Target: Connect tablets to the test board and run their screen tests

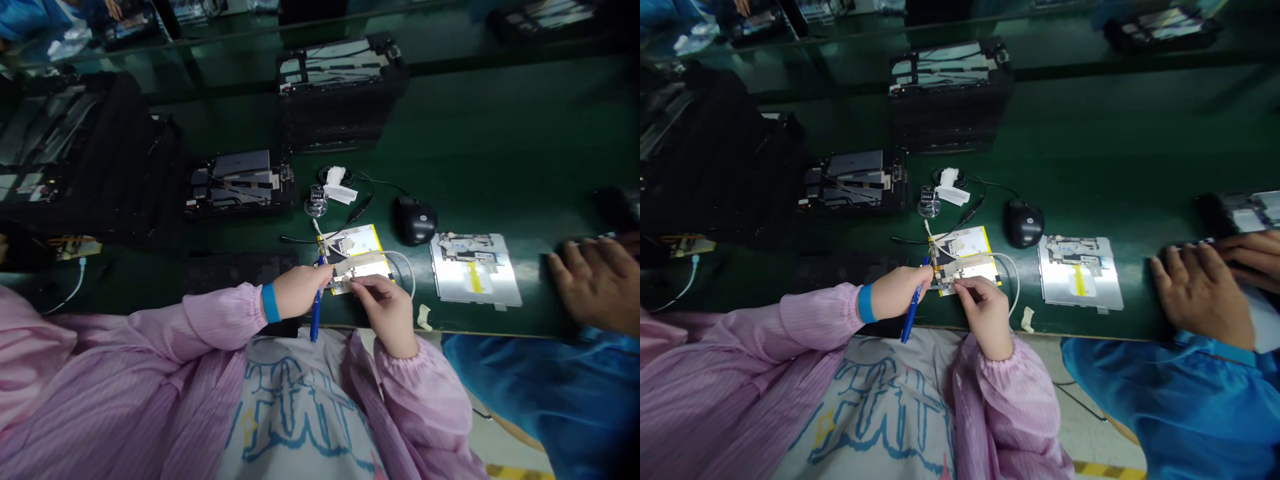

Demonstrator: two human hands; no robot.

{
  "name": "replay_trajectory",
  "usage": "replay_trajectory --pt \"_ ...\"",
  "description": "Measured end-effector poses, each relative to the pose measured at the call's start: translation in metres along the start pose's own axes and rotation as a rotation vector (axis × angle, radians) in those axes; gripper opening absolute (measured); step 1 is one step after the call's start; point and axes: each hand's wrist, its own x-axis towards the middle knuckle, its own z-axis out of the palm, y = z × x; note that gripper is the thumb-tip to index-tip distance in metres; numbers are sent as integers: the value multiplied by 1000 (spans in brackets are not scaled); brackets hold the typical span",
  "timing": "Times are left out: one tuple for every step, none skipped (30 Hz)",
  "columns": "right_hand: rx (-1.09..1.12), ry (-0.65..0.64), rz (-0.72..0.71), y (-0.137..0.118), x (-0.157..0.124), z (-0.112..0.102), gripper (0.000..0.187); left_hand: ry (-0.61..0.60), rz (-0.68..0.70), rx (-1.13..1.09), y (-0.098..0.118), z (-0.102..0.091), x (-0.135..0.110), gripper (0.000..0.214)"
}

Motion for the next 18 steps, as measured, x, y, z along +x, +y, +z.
replay_trajectory --pt "-72 17 -73 2 -1 0 13 2 -7 37 0 0 0 13" --pt "-132 28 -150 3 -3 1 12 11 -10 75 -1 1 0 13" --pt "-179 33 -223 5 -4 3 12 19 -10 113 -1 1 0 12" --pt "-217 28 -287 6 -5 4 12 26 -10 146 -2 2 0 12" --pt "-252 17 -340 7 -6 6 13 26 -12 172 -2 3 1 11" --pt "-281 3 -381 9 -7 8 15 23 -14 189 -2 4 1 11" --pt "-307 -14 -410 10 -8 10 16 15 -18 201 -3 4 1 10" --pt "-329 -27 -429 11 -8 11 17 9 -23 211 -3 5 1 9" --pt "-347 -34 -441 12 -8 12 18 4 -29 223 -4 5 2 9" --pt "-362 -36 -451 13 -8 12 19 2 -36 235 -4 5 2 9" --pt "-373 -36 -461 14 -8 13 19 2 -42 246 -4 4 2 9" --pt "-384 -36 -471 14 -8 13 19 2 -47 252 -4 4 2 10" --pt "-395 -39 -481 15 -8 13 19 -1 -50 251 -4 3 2 10" --pt "-409 -42 -491 15 -8 13 18 -6 -53 243 -3 3 2 11" --pt "-427 -47 -499 15 -8 13 18 -13 -55 233 -3 2 2 11" --pt "-448 -53 -506 15 -8 13 19 -18 -58 224 -2 2 3 11" --pt "-471 -60 -512 15 -9 13 19 -22 -60 220 -2 1 3 11" --pt "-493 -68 -516 15 -9 13 20 -23 -63 221 -2 1 3 11"
